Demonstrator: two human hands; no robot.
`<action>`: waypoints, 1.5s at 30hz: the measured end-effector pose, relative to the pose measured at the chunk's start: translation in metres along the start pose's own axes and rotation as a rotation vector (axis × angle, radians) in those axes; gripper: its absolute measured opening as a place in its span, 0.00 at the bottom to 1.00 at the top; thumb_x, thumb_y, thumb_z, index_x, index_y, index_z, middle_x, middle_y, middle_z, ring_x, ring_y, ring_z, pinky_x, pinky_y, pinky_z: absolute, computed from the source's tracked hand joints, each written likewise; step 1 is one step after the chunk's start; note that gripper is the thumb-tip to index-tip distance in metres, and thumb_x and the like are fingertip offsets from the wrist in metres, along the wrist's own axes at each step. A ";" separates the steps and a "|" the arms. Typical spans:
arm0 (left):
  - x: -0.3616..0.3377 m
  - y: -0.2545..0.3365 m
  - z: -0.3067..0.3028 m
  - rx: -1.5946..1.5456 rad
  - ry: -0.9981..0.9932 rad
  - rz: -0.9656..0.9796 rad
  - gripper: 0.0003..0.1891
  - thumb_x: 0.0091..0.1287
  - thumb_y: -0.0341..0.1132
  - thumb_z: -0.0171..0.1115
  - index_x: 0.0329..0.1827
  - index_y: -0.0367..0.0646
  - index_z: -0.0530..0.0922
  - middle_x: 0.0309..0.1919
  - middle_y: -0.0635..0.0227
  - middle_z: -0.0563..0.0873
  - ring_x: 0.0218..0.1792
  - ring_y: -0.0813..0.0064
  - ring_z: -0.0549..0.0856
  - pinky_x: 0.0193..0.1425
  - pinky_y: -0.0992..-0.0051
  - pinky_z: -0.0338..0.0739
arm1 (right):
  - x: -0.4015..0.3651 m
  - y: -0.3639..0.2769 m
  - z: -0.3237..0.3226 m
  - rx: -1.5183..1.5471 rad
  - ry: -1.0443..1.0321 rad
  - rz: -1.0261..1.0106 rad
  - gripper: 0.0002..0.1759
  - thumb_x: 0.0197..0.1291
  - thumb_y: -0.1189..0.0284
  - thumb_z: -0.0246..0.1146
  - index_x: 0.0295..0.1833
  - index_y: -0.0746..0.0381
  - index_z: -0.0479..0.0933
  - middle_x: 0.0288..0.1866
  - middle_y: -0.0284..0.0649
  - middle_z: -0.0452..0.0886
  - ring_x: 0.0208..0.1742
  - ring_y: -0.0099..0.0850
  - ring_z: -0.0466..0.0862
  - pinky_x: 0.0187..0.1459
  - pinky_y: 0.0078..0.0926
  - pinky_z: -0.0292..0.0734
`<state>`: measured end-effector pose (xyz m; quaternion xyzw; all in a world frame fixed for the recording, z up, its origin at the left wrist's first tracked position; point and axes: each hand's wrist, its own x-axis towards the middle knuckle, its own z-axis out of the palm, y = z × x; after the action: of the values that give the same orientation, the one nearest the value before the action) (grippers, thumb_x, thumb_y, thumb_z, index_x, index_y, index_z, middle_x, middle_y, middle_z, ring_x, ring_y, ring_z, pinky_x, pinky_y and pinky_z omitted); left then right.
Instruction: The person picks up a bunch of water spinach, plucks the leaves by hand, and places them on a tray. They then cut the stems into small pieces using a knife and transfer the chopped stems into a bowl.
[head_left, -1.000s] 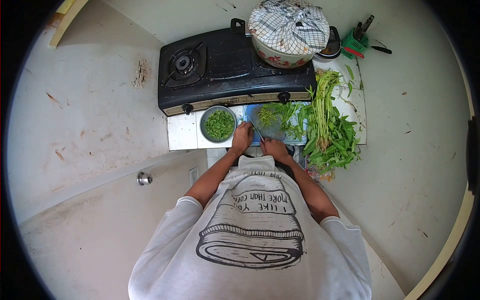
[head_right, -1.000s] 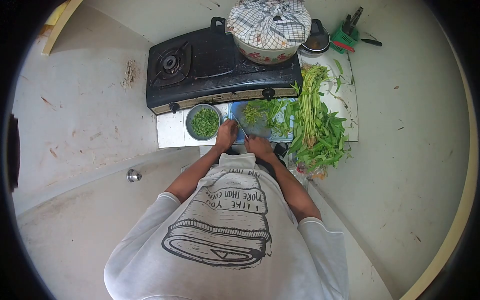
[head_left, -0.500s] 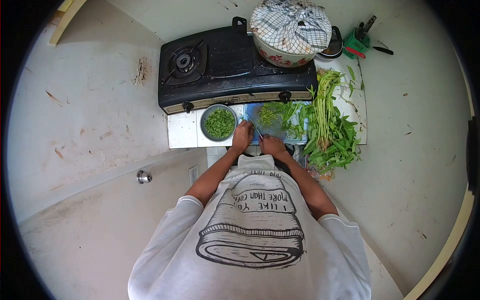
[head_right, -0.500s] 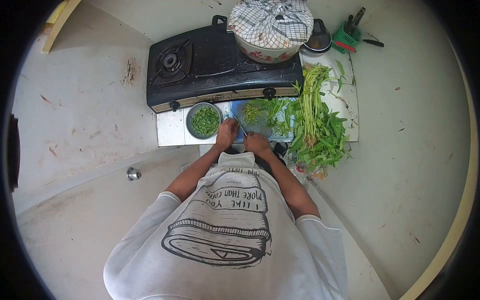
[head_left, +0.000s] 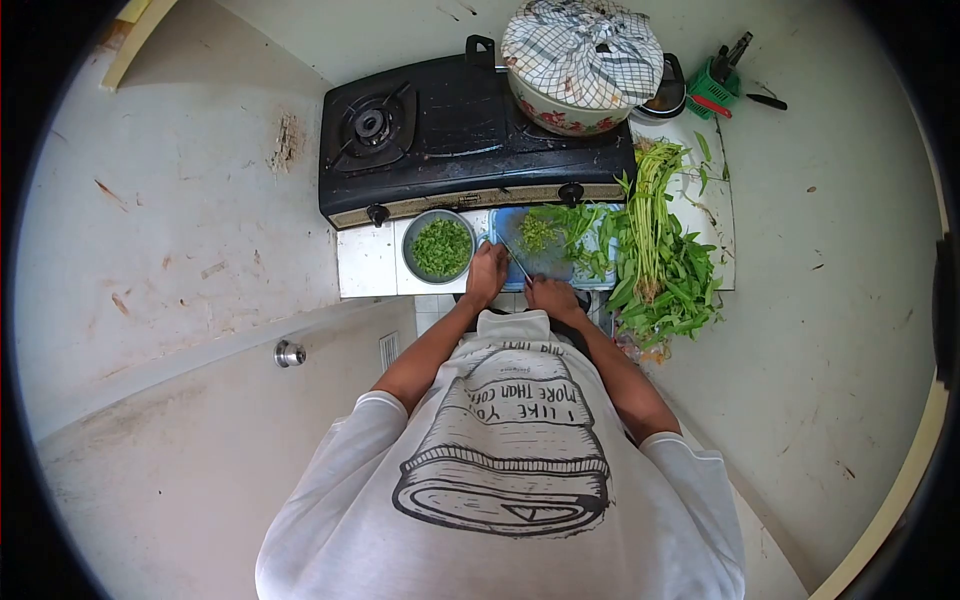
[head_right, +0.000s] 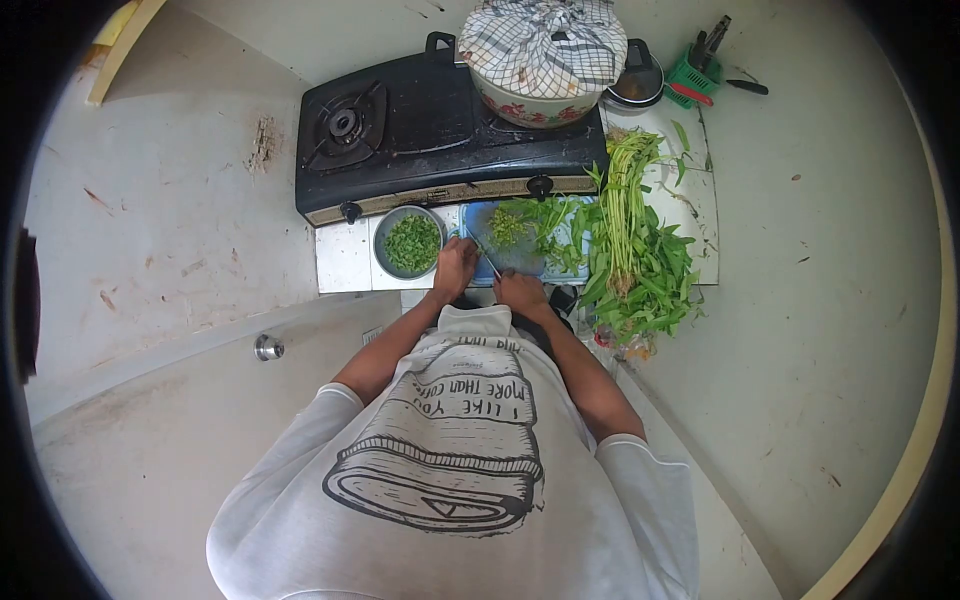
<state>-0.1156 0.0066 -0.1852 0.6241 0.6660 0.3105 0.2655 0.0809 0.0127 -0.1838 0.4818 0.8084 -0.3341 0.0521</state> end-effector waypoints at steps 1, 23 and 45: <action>0.000 -0.001 0.001 0.012 0.000 0.005 0.03 0.64 0.21 0.65 0.37 0.35 0.79 0.34 0.49 0.81 0.38 0.45 0.83 0.43 0.52 0.78 | 0.001 0.000 0.001 0.006 0.004 -0.001 0.25 0.72 0.55 0.56 0.45 0.70 0.81 0.35 0.61 0.88 0.38 0.59 0.90 0.45 0.58 0.85; -0.001 0.006 -0.007 -0.068 0.000 0.004 0.02 0.64 0.22 0.64 0.38 0.35 0.80 0.35 0.49 0.81 0.37 0.42 0.83 0.43 0.51 0.77 | -0.002 -0.008 -0.010 0.056 0.002 -0.031 0.26 0.75 0.54 0.55 0.45 0.69 0.81 0.34 0.62 0.87 0.38 0.61 0.89 0.43 0.60 0.84; -0.006 0.003 0.003 -0.056 0.043 -0.108 0.05 0.65 0.21 0.62 0.42 0.35 0.79 0.38 0.45 0.81 0.39 0.41 0.83 0.44 0.50 0.78 | 0.012 -0.016 -0.011 -0.006 -0.044 0.031 0.24 0.73 0.60 0.52 0.49 0.72 0.80 0.41 0.62 0.88 0.45 0.57 0.90 0.52 0.55 0.84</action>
<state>-0.1104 0.0013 -0.1850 0.5727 0.6954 0.3275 0.2849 0.0643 0.0232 -0.1725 0.4865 0.8005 -0.3415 0.0765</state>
